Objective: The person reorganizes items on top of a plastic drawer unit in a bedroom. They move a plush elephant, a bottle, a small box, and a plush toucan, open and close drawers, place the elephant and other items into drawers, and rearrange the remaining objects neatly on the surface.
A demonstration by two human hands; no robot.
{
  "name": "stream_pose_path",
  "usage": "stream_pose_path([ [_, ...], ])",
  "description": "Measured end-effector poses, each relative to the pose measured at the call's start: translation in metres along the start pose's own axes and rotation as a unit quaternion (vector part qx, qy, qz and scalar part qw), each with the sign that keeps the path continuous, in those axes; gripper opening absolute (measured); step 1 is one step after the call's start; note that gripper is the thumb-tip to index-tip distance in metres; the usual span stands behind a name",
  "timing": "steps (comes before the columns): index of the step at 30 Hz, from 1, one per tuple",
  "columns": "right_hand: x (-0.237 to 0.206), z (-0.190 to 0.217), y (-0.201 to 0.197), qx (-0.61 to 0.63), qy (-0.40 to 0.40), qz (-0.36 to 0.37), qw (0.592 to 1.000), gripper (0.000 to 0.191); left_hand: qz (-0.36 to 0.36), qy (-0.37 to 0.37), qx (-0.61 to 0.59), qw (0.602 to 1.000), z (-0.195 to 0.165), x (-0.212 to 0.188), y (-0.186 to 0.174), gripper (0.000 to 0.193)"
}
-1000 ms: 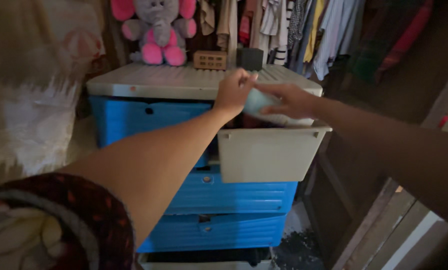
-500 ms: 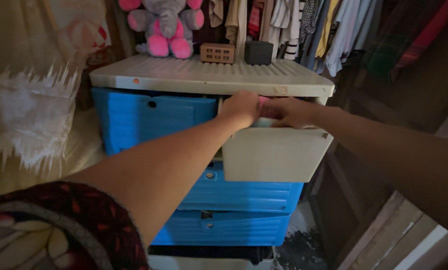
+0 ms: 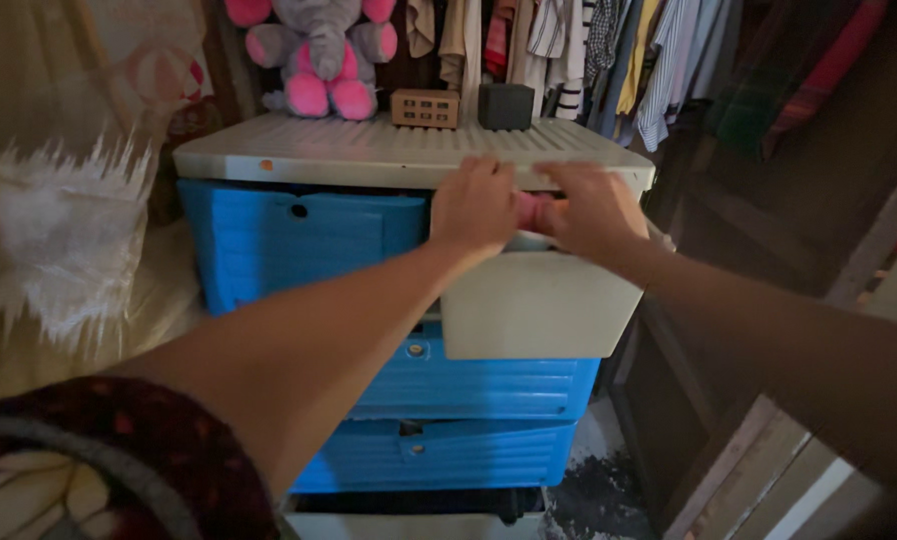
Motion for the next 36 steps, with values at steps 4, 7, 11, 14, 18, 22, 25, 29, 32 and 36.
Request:
stream_pose_path([
  [4, -0.019, 0.023, -0.014, -0.063, 0.026, -0.043, 0.997, 0.051, -0.12, 0.024, 0.055, 0.991, -0.025, -0.011, -0.014, 0.05],
  [7, -0.023, 0.034, -0.018, -0.103, 0.005, -0.07, 0.992, 0.055, -0.177, 0.055, 0.085, 0.979, -0.037, -0.021, -0.014, 0.059],
  [11, -0.019, 0.029, -0.015, -0.149, -0.008, -0.077, 0.986, 0.063, -0.189, 0.082, 0.088, 0.975, -0.036, -0.017, -0.008, 0.06],
  [14, -0.009, 0.02, -0.009, -0.145, -0.009, -0.067, 0.987, 0.065, -0.186, 0.091, 0.095, 0.974, -0.03, -0.004, -0.003, 0.061],
  [18, 0.005, 0.006, 0.002, -0.138, -0.003, -0.051, 0.989, 0.066, -0.193, 0.097, 0.088, 0.972, -0.022, 0.011, 0.007, 0.061],
  [22, 0.013, -0.005, 0.022, -0.12, -0.004, -0.035, 0.992, 0.068, -0.183, 0.089, 0.102, 0.974, -0.009, 0.021, 0.024, 0.061],
  [25, 0.019, -0.015, 0.036, -0.114, 0.002, -0.033, 0.993, 0.065, -0.186, 0.085, 0.108, 0.973, 0.001, 0.029, 0.035, 0.06],
  [29, 0.028, -0.034, 0.054, -0.113, 0.0, -0.034, 0.993, 0.063, -0.197, 0.077, 0.123, 0.97, 0.012, 0.042, 0.051, 0.06],
  [32, 0.034, -0.045, 0.067, -0.114, -0.005, -0.04, 0.993, 0.059, -0.194, 0.086, 0.113, 0.971, 0.022, 0.051, 0.063, 0.061],
  [36, 0.04, -0.046, 0.072, -0.125, -0.051, -0.094, 0.986, 0.044, -0.224, 0.093, 0.092, 0.966, 0.031, 0.06, 0.069, 0.057],
])
Point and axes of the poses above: each hand's wrist, its own x-axis towards the middle knuckle, its own y-axis out of the palm, z = x × y, the point moved 7 cm from there along x, towards the middle knuckle, and after that the axes turned 2 degrees about z, right-handed, at the moved point
